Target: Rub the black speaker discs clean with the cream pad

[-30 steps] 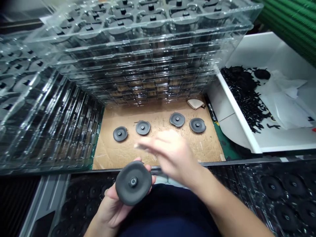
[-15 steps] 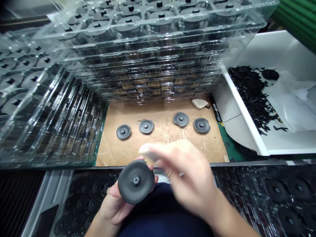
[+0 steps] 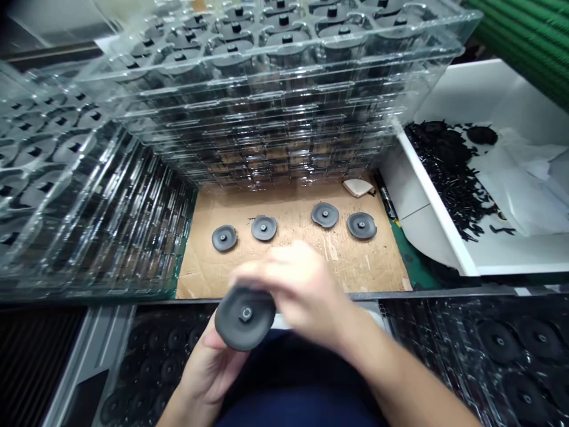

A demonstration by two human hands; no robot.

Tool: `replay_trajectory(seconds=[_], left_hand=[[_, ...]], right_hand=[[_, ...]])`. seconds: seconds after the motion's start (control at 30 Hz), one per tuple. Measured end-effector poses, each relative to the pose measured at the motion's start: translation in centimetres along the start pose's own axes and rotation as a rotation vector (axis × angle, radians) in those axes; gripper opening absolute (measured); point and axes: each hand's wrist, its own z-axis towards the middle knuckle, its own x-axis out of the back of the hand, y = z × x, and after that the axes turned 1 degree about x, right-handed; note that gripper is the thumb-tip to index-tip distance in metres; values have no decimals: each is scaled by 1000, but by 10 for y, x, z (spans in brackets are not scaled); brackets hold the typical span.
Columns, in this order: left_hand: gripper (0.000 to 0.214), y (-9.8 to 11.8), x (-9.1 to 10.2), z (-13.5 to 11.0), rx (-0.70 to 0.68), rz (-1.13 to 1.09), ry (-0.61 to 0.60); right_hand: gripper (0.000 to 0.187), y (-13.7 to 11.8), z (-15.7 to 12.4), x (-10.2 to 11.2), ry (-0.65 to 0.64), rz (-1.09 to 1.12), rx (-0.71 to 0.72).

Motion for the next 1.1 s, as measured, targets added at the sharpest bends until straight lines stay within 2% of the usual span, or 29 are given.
replay_trajectory(seconds=[0.07, 0.1, 0.2, 0.27, 0.33, 0.43, 0.5, 0.57, 0.63, 0.7, 0.73, 0.77, 0.8, 0.87, 0.9, 0.97, 1.03, 1.1], left_hand=[[45, 2, 1, -3, -20, -97, -44], [44, 2, 2, -4, -27, -140, -68], [48, 2, 3, -5, -36, -185, -83], [50, 1, 2, -4, -32, -186, -42], [50, 1, 0, -3, -19, -175, -6], [53, 0, -3, -3, -5, -137, 25], [57, -2, -2, -3, -22, -104, 52], [57, -3, 0, -2, -40, -71, 70], [60, -3, 4, -2, -48, -41, 78], [63, -1, 6, -2, -47, -24, 103], [64, -1, 6, -2, -43, -20, 111], [66, -1, 5, -2, -37, -20, 109], [64, 0, 3, -2, -25, -20, 99], [59, 1, -2, -2, -8, -25, 67], [56, 2, -3, -2, -4, -34, 52], [49, 4, -4, -2, 13, -64, 40], [50, 7, -3, 0, 42, -101, 22], [50, 8, -3, 1, 65, -129, -12]], right_hand=[[24, 25, -13, -3, 69, 11, -269], [23, 37, -23, -7, 81, 4, -355], [23, 65, -53, -27, 40, -21, -421], [22, 69, -65, -35, 18, -33, -434], [23, 60, -63, -32, 32, -42, -458], [23, 23, -40, -13, 154, -58, -451], [22, -6, -22, -3, 287, -69, -289], [23, -28, -10, -2, 243, -26, -49], [23, -38, -3, -6, 81, 59, 33], [21, -39, -1, -11, -84, 117, -30], [21, -37, 1, -13, -128, 110, -65], [21, -35, 2, -14, -111, 74, -74], [21, -34, 4, -16, -42, 19, -54], [24, -33, 4, -16, 104, -55, 29], [24, -34, 3, -15, 123, -39, 66], [23, -35, -4, -9, 25, 37, 67], [20, -37, -12, 1, -95, 53, -50], [21, -38, -18, 8, -94, -72, -163]])
